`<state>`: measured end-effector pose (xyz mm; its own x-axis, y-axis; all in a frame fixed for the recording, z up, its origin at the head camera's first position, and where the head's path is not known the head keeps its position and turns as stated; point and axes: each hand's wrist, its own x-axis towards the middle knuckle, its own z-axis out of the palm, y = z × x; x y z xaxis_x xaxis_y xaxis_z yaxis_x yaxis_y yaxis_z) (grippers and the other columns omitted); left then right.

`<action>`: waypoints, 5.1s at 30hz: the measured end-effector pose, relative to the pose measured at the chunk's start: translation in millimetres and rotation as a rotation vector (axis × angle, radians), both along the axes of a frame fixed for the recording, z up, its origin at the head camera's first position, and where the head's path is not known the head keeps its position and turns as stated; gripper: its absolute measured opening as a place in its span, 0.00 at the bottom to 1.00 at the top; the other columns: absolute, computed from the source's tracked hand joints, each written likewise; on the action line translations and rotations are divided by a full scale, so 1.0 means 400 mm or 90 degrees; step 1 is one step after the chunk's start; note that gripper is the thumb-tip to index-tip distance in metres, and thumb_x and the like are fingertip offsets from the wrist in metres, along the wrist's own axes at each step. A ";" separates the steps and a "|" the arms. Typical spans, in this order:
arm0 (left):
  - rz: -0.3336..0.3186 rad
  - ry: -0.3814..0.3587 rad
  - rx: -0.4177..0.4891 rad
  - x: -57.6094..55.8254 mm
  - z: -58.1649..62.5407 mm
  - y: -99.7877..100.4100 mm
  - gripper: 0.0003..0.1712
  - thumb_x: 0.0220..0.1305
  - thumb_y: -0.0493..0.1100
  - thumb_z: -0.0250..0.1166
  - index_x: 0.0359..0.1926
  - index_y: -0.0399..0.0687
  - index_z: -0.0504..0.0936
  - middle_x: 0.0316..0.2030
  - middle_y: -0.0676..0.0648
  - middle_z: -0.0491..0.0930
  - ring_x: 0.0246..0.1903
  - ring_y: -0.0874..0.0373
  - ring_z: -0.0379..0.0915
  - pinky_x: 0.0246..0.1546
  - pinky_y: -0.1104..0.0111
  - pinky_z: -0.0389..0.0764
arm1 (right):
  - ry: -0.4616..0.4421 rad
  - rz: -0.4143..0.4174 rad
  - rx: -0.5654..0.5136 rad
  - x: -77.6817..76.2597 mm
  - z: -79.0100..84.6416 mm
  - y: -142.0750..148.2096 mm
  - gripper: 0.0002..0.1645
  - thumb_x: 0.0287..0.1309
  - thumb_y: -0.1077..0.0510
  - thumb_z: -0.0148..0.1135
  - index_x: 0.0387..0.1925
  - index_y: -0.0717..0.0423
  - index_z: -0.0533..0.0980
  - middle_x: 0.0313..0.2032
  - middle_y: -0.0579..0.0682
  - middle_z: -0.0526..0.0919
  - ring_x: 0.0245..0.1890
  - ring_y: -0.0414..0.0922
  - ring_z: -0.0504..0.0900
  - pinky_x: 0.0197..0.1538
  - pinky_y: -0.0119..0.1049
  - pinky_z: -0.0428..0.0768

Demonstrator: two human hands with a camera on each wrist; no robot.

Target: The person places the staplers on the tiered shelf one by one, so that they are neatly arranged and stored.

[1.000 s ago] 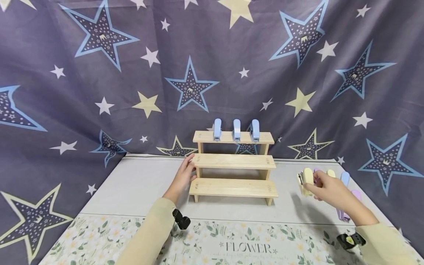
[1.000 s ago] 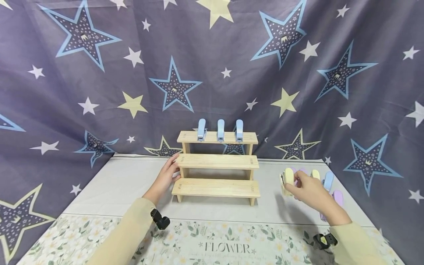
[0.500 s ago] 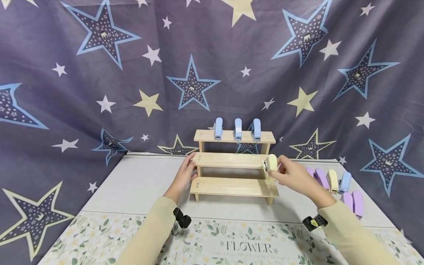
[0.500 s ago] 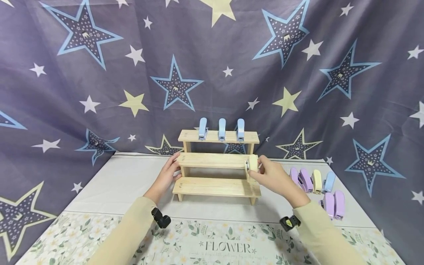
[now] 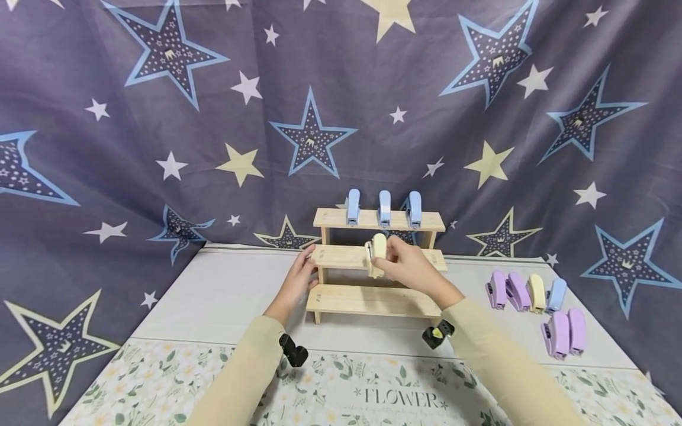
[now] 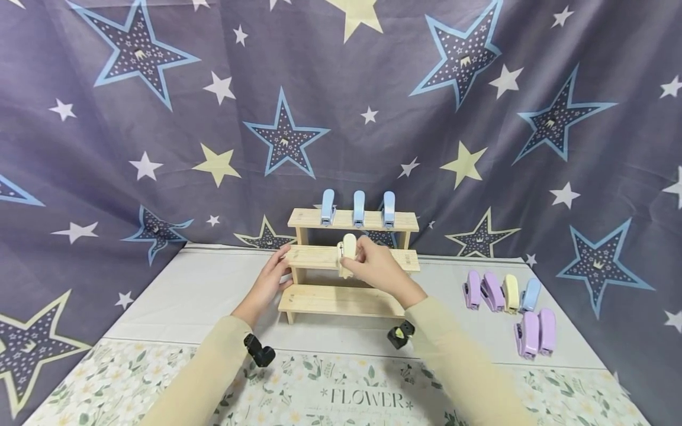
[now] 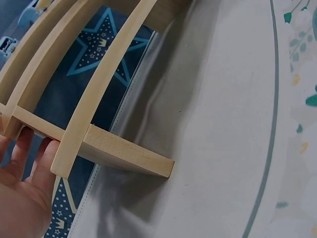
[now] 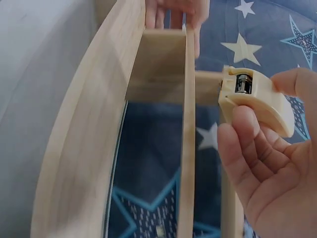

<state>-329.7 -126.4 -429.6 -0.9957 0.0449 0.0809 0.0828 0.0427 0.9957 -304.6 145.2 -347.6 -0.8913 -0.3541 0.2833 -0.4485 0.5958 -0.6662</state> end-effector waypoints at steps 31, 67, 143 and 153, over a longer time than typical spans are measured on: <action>-0.014 -0.006 0.017 0.004 0.005 -0.002 0.29 0.82 0.47 0.42 0.78 0.50 0.54 0.70 0.35 0.60 0.68 0.36 0.59 0.68 0.44 0.64 | -0.046 -0.071 -0.044 -0.110 -0.037 -0.244 0.20 0.64 0.43 0.64 0.37 0.56 0.73 0.24 0.48 0.77 0.23 0.42 0.73 0.27 0.32 0.72; -0.008 0.024 -0.011 0.009 0.006 -0.002 0.30 0.81 0.51 0.42 0.78 0.50 0.55 0.68 0.33 0.61 0.67 0.35 0.60 0.66 0.44 0.67 | -0.053 -0.004 0.002 -0.067 -0.018 -0.134 0.19 0.68 0.50 0.59 0.53 0.56 0.75 0.37 0.50 0.82 0.32 0.45 0.79 0.35 0.39 0.79; -0.008 -0.010 0.016 0.005 0.012 -0.001 0.28 0.81 0.46 0.42 0.78 0.53 0.55 0.70 0.35 0.60 0.69 0.38 0.59 0.67 0.45 0.66 | -0.074 -0.294 0.208 0.020 -0.203 0.561 0.25 0.68 0.45 0.58 0.18 0.51 0.65 0.17 0.45 0.68 0.21 0.46 0.68 0.25 0.37 0.65; -0.007 -0.015 0.011 0.003 0.007 -0.002 0.28 0.81 0.47 0.42 0.78 0.53 0.55 0.70 0.36 0.61 0.69 0.39 0.60 0.67 0.46 0.67 | -0.042 -0.285 0.186 0.044 -0.174 0.555 0.24 0.69 0.44 0.57 0.25 0.58 0.72 0.22 0.49 0.78 0.24 0.47 0.72 0.26 0.38 0.70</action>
